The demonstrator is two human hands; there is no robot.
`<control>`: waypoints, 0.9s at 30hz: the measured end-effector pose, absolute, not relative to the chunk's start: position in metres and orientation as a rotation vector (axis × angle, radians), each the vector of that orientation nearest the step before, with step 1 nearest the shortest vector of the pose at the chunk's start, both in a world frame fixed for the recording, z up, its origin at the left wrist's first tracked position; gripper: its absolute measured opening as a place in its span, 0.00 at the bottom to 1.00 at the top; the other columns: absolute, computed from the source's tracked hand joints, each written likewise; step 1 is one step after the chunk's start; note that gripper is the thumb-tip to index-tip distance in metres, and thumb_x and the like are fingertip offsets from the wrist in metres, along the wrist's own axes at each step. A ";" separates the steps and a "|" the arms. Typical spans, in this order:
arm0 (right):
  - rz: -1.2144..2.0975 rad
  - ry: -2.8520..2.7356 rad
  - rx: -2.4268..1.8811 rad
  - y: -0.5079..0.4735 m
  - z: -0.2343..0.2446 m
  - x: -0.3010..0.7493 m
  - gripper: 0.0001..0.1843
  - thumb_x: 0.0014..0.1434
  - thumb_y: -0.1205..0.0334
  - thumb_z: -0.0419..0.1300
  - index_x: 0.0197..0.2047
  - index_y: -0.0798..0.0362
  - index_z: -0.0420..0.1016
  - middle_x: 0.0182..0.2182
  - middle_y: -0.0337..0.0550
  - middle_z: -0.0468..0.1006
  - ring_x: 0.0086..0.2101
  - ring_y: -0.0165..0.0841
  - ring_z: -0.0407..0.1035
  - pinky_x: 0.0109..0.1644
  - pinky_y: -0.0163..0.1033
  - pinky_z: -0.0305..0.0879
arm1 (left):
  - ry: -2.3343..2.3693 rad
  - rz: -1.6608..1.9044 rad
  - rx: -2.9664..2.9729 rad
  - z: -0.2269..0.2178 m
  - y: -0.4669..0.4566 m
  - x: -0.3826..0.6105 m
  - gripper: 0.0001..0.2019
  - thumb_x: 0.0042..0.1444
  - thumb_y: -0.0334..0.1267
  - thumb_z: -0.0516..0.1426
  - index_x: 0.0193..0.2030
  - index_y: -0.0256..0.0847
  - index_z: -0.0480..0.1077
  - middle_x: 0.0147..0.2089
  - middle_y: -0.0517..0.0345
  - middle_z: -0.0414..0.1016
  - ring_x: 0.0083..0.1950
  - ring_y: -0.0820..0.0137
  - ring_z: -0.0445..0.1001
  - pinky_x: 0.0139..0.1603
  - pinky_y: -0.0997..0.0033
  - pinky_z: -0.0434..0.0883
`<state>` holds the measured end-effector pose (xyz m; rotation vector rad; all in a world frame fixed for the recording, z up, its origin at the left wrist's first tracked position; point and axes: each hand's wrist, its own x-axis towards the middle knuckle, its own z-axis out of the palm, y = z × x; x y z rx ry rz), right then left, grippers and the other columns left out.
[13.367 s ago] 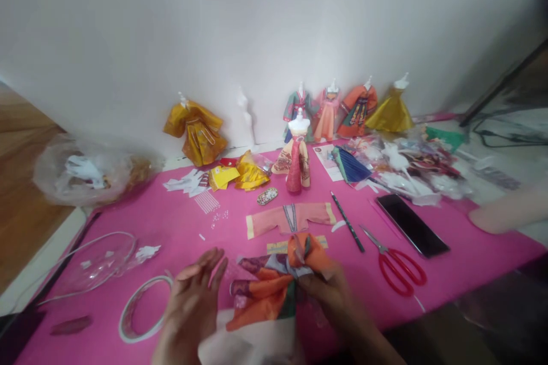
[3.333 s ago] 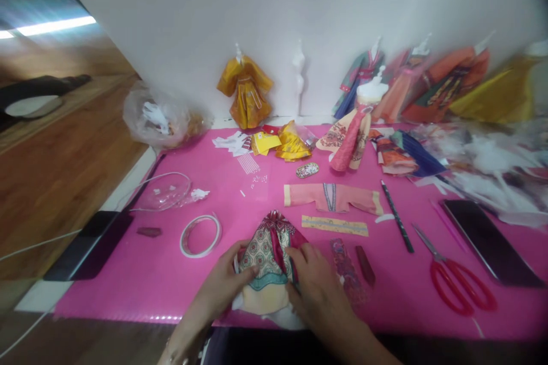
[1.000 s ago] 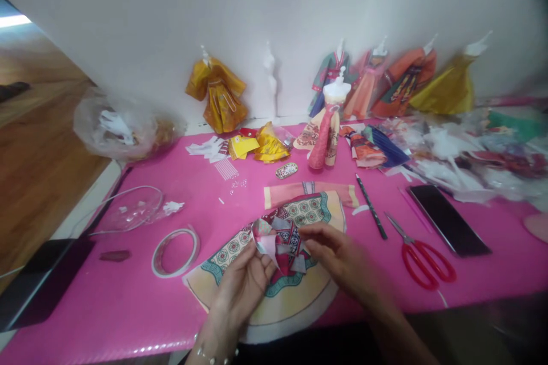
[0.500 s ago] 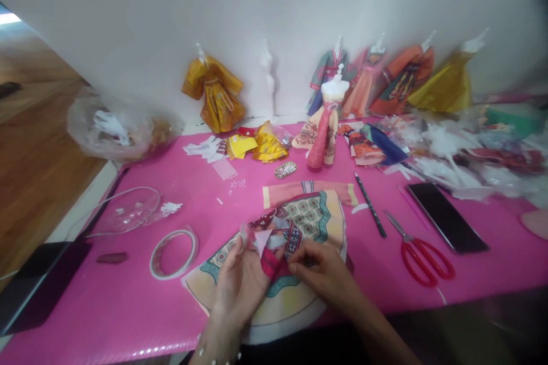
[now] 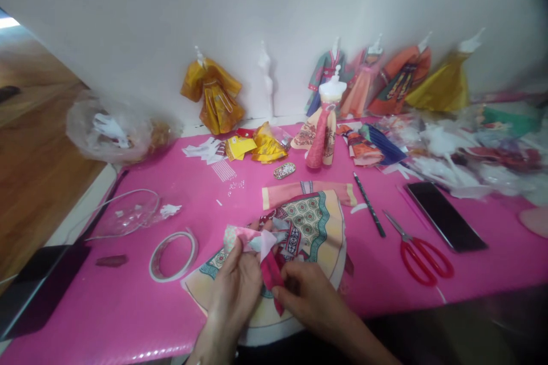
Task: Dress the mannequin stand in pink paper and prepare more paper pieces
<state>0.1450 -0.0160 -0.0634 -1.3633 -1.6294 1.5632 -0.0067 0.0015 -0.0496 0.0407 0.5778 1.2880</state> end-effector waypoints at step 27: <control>1.582 -1.002 -1.250 -0.002 -0.069 0.171 0.23 0.51 0.39 0.65 0.31 0.52 0.71 0.20 0.34 0.71 0.20 0.28 0.66 0.24 0.34 0.64 | 0.648 1.265 0.032 -0.050 -0.020 0.031 0.13 0.64 0.33 0.54 0.48 0.41 0.79 0.55 0.49 0.80 0.57 0.54 0.77 0.56 0.57 0.75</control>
